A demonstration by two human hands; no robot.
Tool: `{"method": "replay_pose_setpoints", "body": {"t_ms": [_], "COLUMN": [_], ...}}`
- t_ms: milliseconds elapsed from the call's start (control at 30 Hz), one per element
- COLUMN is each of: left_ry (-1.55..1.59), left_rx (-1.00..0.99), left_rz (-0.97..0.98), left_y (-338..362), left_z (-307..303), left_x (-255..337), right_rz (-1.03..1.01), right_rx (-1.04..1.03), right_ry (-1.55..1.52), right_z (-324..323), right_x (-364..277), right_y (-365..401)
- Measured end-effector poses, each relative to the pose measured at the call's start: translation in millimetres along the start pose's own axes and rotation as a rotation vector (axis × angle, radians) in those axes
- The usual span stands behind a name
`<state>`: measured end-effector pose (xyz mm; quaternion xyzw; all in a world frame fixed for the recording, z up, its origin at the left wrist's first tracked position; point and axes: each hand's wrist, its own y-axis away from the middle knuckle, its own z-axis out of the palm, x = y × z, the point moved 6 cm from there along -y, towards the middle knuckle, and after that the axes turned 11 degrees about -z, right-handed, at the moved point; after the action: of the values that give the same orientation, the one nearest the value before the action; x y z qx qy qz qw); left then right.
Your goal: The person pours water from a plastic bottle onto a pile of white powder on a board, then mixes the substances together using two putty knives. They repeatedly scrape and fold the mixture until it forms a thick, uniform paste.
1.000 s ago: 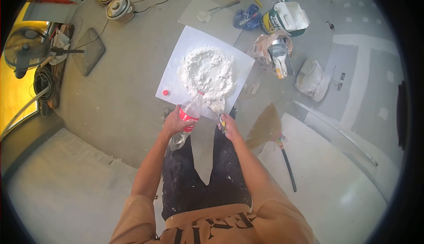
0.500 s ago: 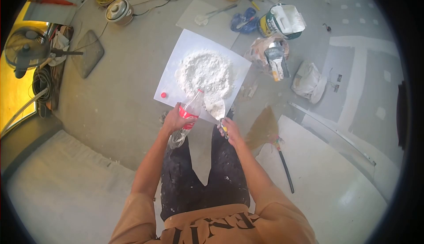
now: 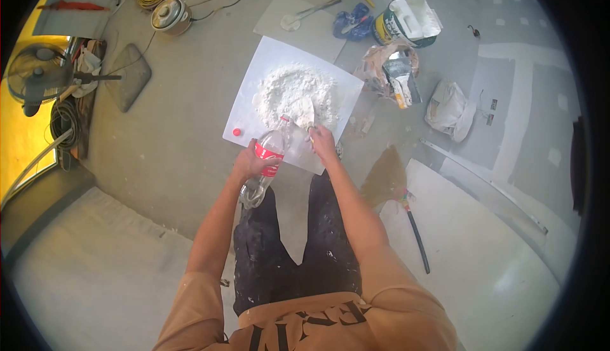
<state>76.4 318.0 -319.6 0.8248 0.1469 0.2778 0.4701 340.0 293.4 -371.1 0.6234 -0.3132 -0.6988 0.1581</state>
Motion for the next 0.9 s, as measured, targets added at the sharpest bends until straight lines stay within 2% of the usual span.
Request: {"method": "replay_pose_setpoints", "body": {"t_ms": [67,200,300,367,400,467,600,700,800,900], "left_ry": [-0.004,0.063,0.08,0.078,0.034,-0.002,0.027,0.008,-0.024,-0.059], "left_rx": [-0.015,0.034,0.016,0.017,0.046,0.072,0.07,0.044,0.006,0.034], "left_rz": [-0.002,0.022,0.017,0.008,0.007,-0.003,0.021,-0.002,-0.013,0.003], "left_y": [-1,-8,-8,-12,-13,-12,-12,-8,1,-7], "left_z": [1,4,6,4,3,4,-1,-2,-10,-7], "left_x": [-1,-12,-12,-9,-9,-12,-2,2,10,3], "right_rz": [-0.297,-0.383,-0.413,-0.403,-0.404,-0.466,-0.562,-0.44,-0.517,-0.541], "right_rx": [0.072,0.176,0.088,-0.024,-0.028,0.191,0.181,-0.002,-0.093,-0.024], "right_ry": [0.667,0.775,0.913,1.11,1.112,1.111,0.944,0.992,0.96,1.059], "right_z": [-2,15,24,17,8,-18,-2,33,33,-3], "right_x": [-50,-84,-77,-74,-72,-71,-88,-78,-56,-47], "right_y": [-11,-17,-9,4,1,-6,-29,-28,-3,17]}}
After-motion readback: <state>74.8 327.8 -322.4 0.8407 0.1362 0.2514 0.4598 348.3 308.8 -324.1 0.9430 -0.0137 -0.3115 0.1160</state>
